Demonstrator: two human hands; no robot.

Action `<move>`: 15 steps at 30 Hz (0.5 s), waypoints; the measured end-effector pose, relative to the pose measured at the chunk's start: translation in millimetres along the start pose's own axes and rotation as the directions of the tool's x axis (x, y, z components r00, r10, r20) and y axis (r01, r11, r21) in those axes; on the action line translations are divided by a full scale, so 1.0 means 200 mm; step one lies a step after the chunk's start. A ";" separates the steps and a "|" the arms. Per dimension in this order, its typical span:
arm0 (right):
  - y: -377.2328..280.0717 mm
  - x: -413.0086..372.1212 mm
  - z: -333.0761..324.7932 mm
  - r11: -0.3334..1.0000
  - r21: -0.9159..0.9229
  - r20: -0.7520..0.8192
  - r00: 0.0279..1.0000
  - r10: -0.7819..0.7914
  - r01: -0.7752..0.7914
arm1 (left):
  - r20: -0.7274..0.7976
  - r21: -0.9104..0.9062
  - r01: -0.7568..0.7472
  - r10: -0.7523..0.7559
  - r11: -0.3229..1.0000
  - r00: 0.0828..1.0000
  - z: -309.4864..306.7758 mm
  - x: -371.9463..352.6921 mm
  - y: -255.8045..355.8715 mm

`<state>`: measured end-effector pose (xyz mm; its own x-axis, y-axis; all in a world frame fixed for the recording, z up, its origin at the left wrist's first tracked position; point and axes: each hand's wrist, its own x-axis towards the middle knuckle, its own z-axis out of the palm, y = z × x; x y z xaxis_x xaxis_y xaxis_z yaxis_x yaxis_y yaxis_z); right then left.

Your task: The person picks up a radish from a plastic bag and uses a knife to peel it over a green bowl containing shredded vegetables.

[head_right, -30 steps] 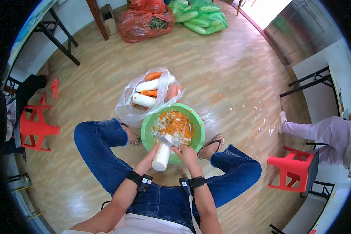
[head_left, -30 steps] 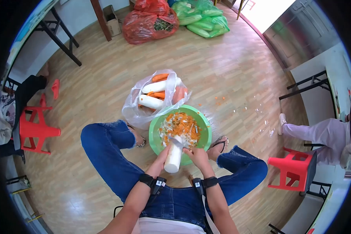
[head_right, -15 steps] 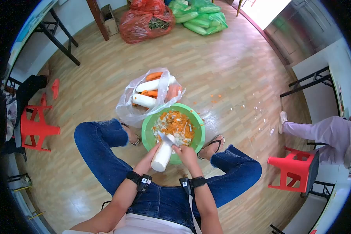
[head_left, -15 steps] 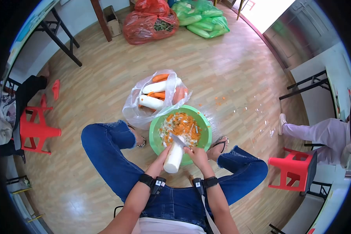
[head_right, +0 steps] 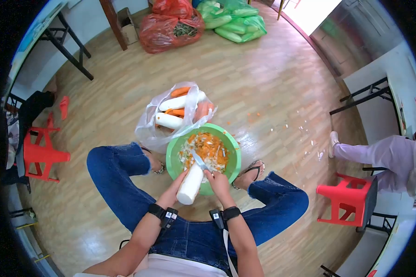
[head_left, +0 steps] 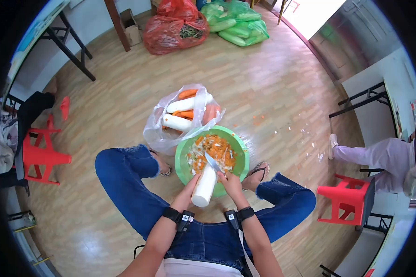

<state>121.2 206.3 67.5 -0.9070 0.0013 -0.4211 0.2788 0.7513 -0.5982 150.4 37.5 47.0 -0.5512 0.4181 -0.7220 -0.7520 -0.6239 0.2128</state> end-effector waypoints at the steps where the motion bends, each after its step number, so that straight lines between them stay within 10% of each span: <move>1: -0.05 -0.04 -0.02 1.000 0.000 0.005 1.000 -0.002 0.002 | 0.029 -0.020 -0.007 0.007 1.000 1.000 -0.03 0.02 -0.01; 3: -0.12 -0.14 -0.07 0.982 0.105 0.146 0.974 -0.174 0.160 | 0.028 -0.072 0.010 -0.008 0.997 1.000 -0.06 0.05 -0.01; 15: -0.04 -0.04 -0.06 0.999 0.040 -0.032 0.999 -0.022 0.024 | 0.091 0.030 0.057 -0.060 0.998 0.994 0.03 -0.05 0.03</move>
<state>122.5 208.4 84.8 -0.9225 0.0054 -0.3859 0.2698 0.7241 -0.6347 148.6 33.8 59.1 -0.5359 0.5126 -0.6709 -0.7927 -0.5790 0.1908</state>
